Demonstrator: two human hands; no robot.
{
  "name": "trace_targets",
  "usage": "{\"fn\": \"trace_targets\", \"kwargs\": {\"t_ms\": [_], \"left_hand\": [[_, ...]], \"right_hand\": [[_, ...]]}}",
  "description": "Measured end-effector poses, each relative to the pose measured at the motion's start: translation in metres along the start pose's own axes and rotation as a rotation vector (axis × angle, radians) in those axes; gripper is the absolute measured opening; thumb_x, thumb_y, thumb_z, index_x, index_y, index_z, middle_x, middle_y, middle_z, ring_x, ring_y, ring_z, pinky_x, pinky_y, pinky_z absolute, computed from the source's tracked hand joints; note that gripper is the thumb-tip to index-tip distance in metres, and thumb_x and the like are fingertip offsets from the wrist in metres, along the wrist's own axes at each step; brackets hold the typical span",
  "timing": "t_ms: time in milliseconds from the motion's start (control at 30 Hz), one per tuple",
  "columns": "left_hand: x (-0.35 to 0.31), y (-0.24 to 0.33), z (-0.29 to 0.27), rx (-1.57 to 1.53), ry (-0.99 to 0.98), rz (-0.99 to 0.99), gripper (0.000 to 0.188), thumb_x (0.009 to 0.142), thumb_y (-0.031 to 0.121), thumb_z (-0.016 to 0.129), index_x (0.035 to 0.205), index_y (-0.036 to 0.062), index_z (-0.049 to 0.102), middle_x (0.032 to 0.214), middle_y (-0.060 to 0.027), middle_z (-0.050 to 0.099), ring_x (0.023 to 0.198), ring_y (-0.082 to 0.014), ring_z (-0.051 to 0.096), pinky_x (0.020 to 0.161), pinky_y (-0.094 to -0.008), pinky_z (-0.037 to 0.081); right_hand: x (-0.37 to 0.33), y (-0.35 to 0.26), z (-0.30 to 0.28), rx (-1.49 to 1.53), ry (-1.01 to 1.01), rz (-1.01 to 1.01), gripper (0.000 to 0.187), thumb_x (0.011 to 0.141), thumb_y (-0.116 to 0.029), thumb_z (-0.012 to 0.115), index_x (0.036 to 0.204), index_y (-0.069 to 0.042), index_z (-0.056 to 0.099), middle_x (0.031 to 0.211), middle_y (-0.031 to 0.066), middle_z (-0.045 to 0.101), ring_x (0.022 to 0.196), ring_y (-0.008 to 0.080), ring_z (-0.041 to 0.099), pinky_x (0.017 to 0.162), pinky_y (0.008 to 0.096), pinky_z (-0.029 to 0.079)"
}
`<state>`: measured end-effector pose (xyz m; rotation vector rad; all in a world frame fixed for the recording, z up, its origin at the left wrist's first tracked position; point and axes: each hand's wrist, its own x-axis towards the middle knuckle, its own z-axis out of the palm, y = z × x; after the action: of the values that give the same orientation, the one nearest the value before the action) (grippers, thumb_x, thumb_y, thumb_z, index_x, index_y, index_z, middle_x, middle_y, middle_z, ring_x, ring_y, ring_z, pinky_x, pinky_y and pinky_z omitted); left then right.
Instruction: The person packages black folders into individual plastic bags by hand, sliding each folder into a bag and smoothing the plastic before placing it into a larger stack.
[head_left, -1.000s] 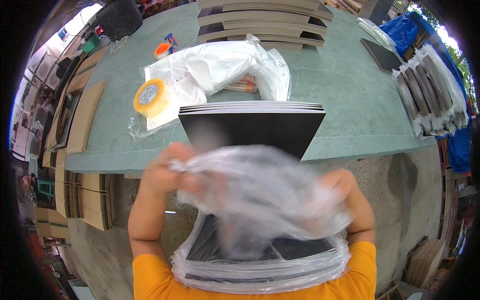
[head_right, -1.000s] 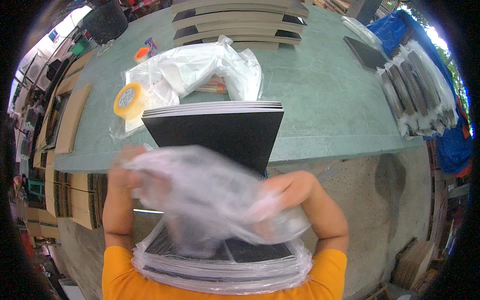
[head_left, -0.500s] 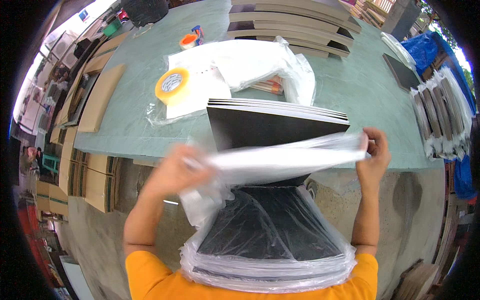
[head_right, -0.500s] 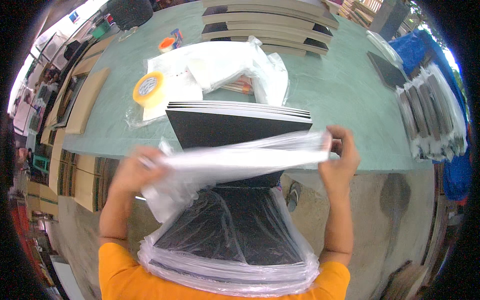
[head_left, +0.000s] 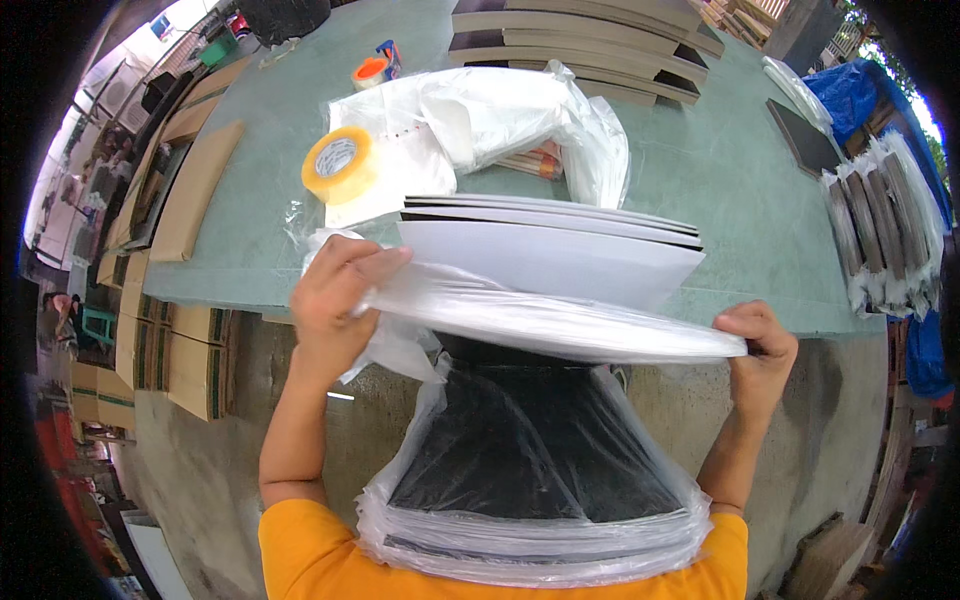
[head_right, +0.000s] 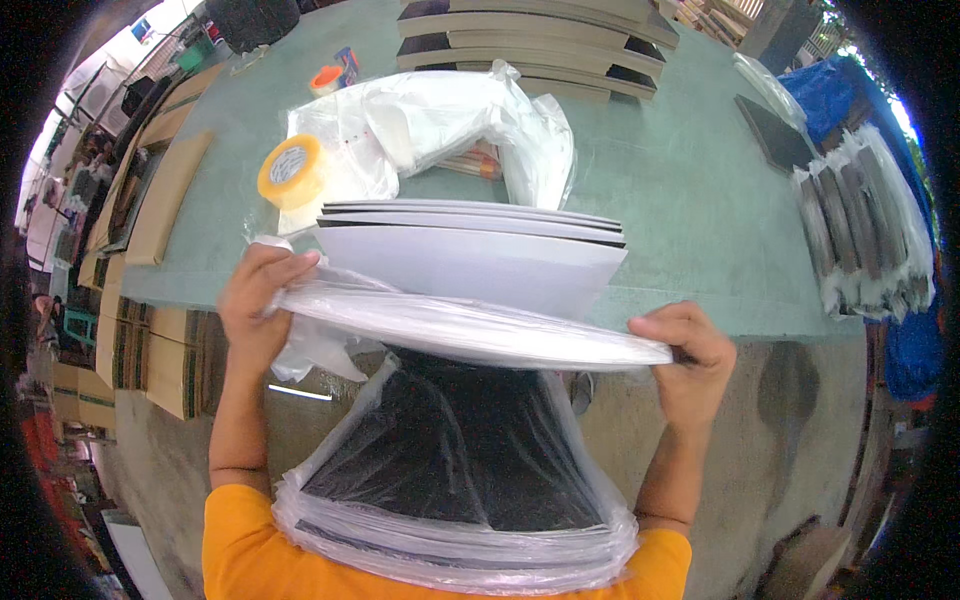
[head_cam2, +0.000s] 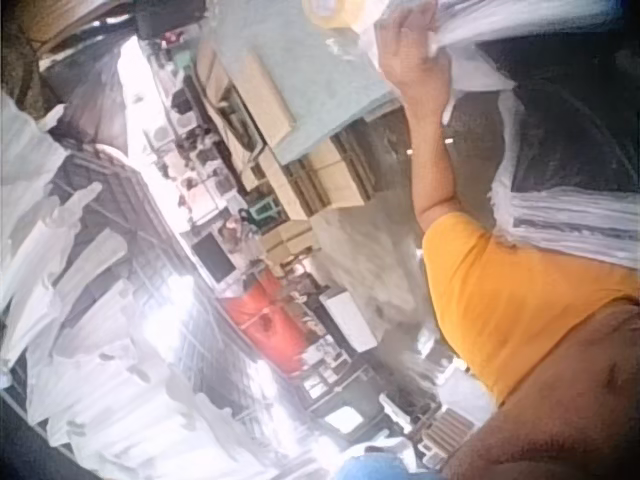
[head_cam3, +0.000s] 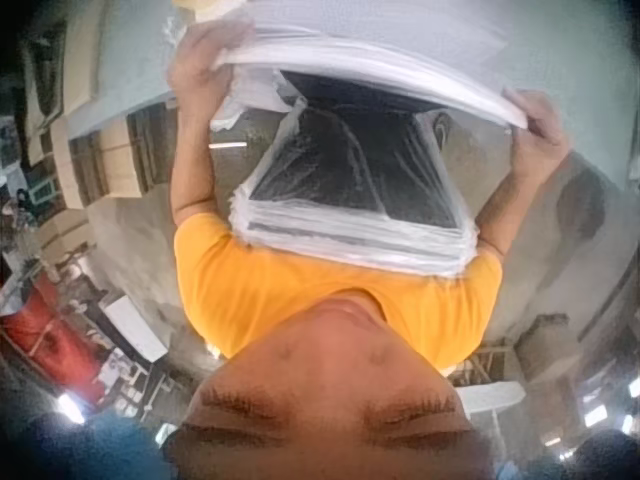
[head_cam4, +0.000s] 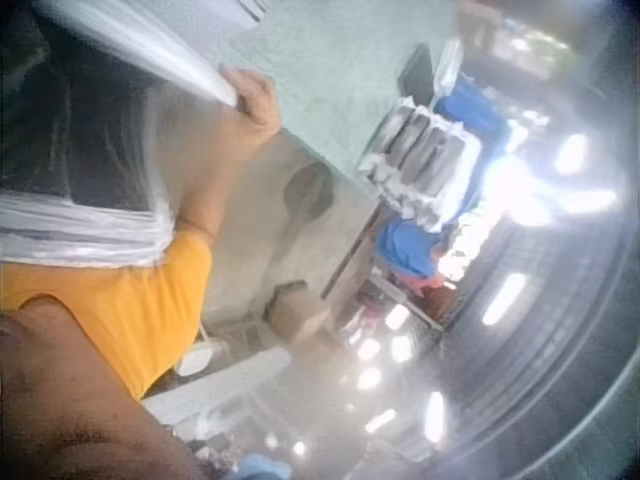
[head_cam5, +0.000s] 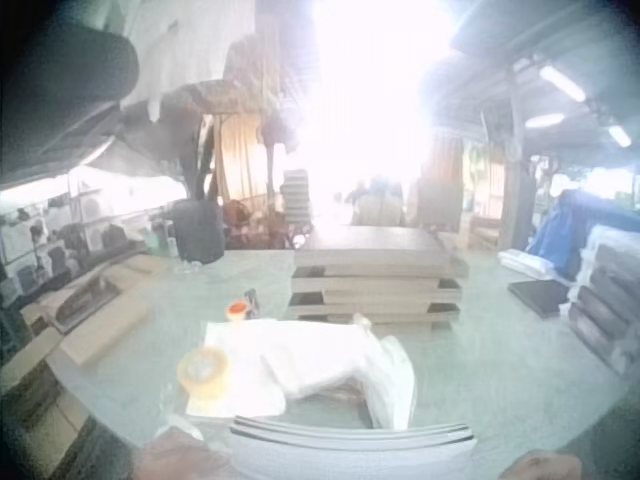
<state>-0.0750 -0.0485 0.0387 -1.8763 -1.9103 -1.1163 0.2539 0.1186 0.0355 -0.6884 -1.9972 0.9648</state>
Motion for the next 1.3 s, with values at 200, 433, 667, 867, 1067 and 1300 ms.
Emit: {"fn": "trace_targets", "kwargs": {"t_ms": [200, 433, 667, 867, 1067, 1300], "left_hand": [[-0.056, -0.049, 0.007, -1.173, -0.611, -0.833, 0.028, 0.056, 0.012, 0.065, 0.079, -0.0024, 0.061, 0.066, -0.0039, 0.056, 0.051, -0.0105, 0.050, 0.050, -0.0205, 0.042], [-0.102, -0.047, 0.038, -1.465, -0.750, -0.923, 0.032, 0.052, 0.013, 0.055, 0.078, -0.0039, 0.059, 0.059, -0.0010, 0.049, 0.045, -0.0063, 0.041, 0.037, -0.0182, 0.028], [-0.119, -0.055, 0.047, -1.215, -1.008, -1.054, 0.038, 0.058, 0.018, 0.070, 0.087, -0.0032, 0.057, 0.071, -0.0051, 0.054, 0.055, -0.0106, 0.049, 0.047, -0.0209, 0.037], [-0.185, -0.059, 0.144, -1.163, -0.559, -1.674, 0.037, 0.074, 0.010, 0.060, 0.108, -0.0007, 0.048, 0.089, -0.0100, 0.055, 0.078, -0.0167, 0.054, 0.069, -0.0270, 0.045], [-0.121, -0.046, 0.095, -0.287, -0.854, -0.912, 0.026, 0.074, 0.012, 0.059, 0.093, -0.0039, 0.055, 0.088, -0.0160, 0.058, 0.078, -0.0176, 0.055, 0.071, -0.0281, 0.045], [0.000, 0.054, 0.005, -1.020, -1.278, -0.008, 0.013, 0.075, 0.014, 0.057, 0.083, 0.0032, 0.057, 0.076, -0.0112, 0.058, 0.073, -0.0242, 0.058, 0.063, -0.0301, 0.045]], "right_hand": [[-0.022, 0.064, 0.001, 0.989, -0.493, 0.479, 0.028, 0.063, -0.012, 0.069, 0.083, 0.004, 0.056, 0.076, 0.0094, 0.060, 0.064, 0.0100, 0.054, 0.053, 0.0208, 0.041], [-0.060, 0.074, 0.014, 0.819, -0.644, 0.973, 0.027, 0.075, -0.017, 0.061, 0.091, 0.004, 0.055, 0.073, 0.0061, 0.057, 0.053, 0.0043, 0.048, 0.046, 0.0147, 0.035], [-0.061, 0.059, 0.006, 0.759, -0.864, 0.882, 0.043, 0.077, -0.019, 0.060, 0.110, 0.001, 0.041, 0.069, 0.0025, 0.053, 0.054, 0.0072, 0.047, 0.051, 0.0185, 0.040], [-0.150, 0.231, 0.107, -0.059, -0.157, 0.801, 0.022, 0.077, -0.019, 0.054, 0.090, -0.002, 0.050, 0.071, 0.0088, 0.054, 0.067, 0.0165, 0.052, 0.064, 0.0300, 0.043], [-0.091, 0.144, 0.070, -0.237, -0.371, 0.795, 0.026, 0.084, -0.024, 0.042, 0.084, -0.002, 0.057, 0.079, 0.0121, 0.060, 0.072, 0.0235, 0.056, 0.067, 0.0350, 0.043], [-0.031, 0.016, 0.052, 0.799, -1.467, -0.142, 0.050, 0.087, -0.040, 0.038, 0.118, -0.003, 0.045, 0.125, 0.0199, 0.038, 0.120, 0.0295, 0.033, 0.097, 0.0468, 0.023]]}}
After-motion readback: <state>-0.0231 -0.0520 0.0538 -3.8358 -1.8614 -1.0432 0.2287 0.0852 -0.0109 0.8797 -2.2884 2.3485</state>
